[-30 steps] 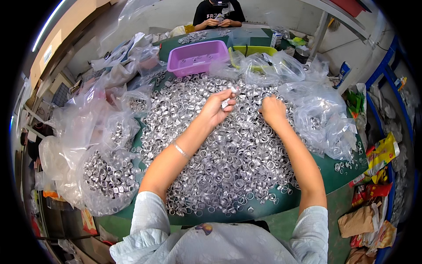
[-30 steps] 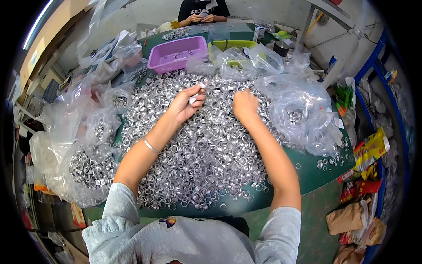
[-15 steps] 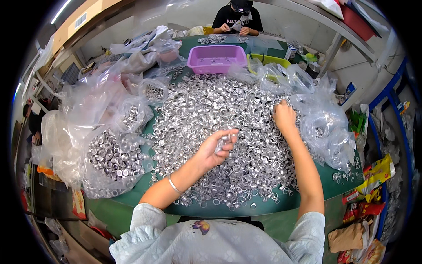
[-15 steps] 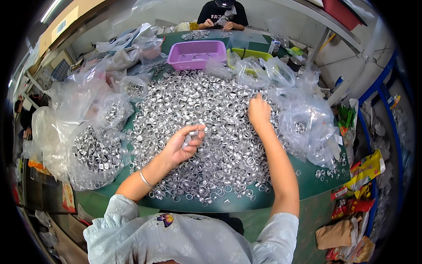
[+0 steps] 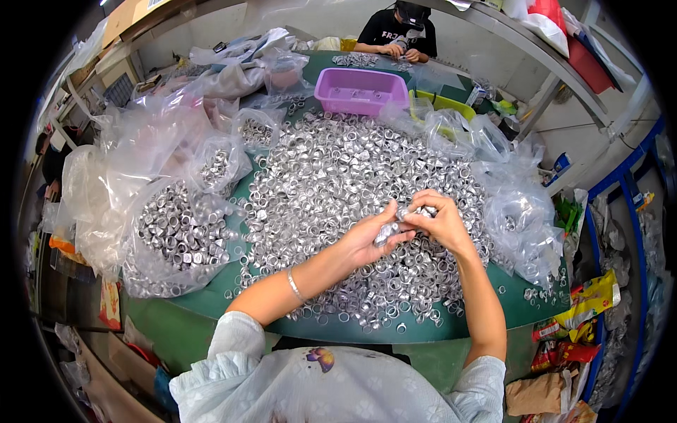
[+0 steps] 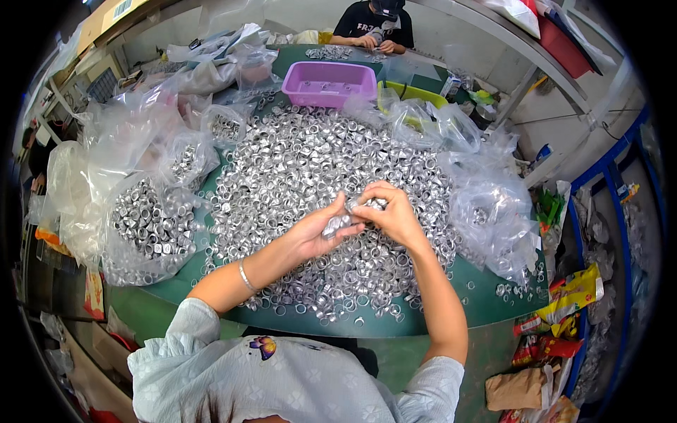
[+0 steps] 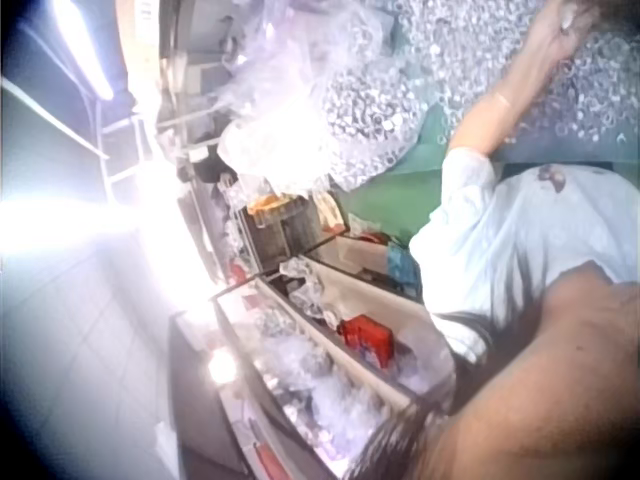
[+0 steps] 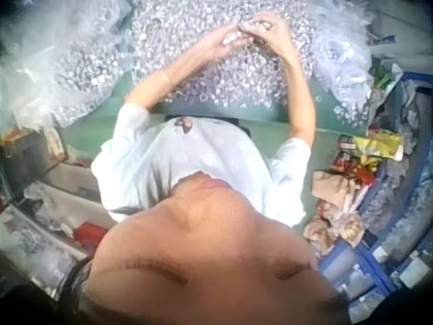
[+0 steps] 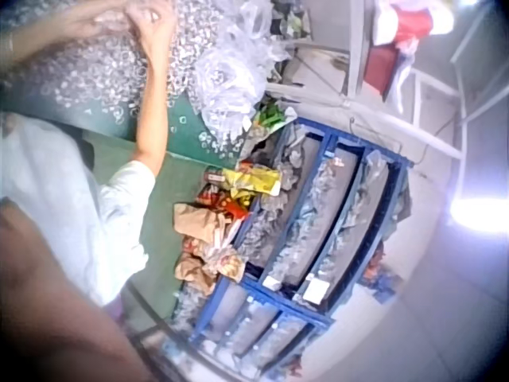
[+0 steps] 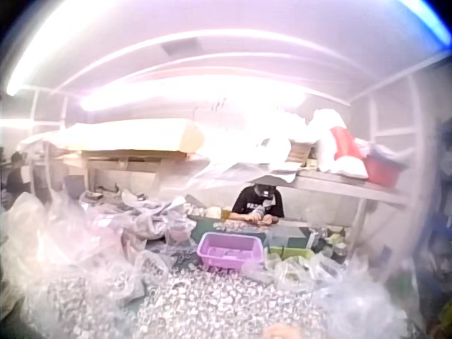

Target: The person sorts small metal rings and caps from a large pile on a workbench by hand, placing them into a plastic container and bags, and eventually picks up a water bottle.

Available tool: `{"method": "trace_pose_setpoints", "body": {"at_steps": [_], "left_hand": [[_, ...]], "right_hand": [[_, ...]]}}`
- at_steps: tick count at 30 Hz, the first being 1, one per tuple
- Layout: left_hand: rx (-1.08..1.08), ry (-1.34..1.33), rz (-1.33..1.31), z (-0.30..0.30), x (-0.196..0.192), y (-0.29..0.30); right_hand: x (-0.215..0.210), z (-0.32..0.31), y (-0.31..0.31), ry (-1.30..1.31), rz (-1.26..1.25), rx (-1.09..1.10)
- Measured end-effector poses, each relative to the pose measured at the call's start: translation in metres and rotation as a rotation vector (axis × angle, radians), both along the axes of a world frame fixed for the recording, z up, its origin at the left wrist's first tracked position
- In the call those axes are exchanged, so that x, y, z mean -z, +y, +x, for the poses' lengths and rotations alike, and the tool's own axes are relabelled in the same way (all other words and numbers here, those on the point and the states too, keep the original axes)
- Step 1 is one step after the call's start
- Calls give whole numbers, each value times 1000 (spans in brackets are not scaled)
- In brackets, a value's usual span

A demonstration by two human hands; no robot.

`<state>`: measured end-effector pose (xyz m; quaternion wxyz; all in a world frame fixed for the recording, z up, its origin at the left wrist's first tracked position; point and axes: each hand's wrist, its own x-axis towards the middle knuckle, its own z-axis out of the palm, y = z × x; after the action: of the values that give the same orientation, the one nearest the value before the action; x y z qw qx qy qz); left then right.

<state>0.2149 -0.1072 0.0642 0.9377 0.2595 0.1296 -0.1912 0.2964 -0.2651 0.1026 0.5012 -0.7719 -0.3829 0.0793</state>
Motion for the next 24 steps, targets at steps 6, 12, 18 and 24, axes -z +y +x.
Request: {"method": "trace_pose_setpoints", "body": {"at_steps": [6, 12, 18, 24], "left_hand": [[8, 3, 143, 5, 8, 5], [48, -207, 343, 0, -3, 10], [-623, -797, 1684, 13, 7, 12], [-125, -212, 624, 16, 6, 19]], "right_hand": [[-6, 4, -12, 207, -108, -29], [-7, 8, -19, 365, -41, 114], [19, 23, -6, -358, -182, 291], [24, 69, 36, -534, -289, 459]]}}
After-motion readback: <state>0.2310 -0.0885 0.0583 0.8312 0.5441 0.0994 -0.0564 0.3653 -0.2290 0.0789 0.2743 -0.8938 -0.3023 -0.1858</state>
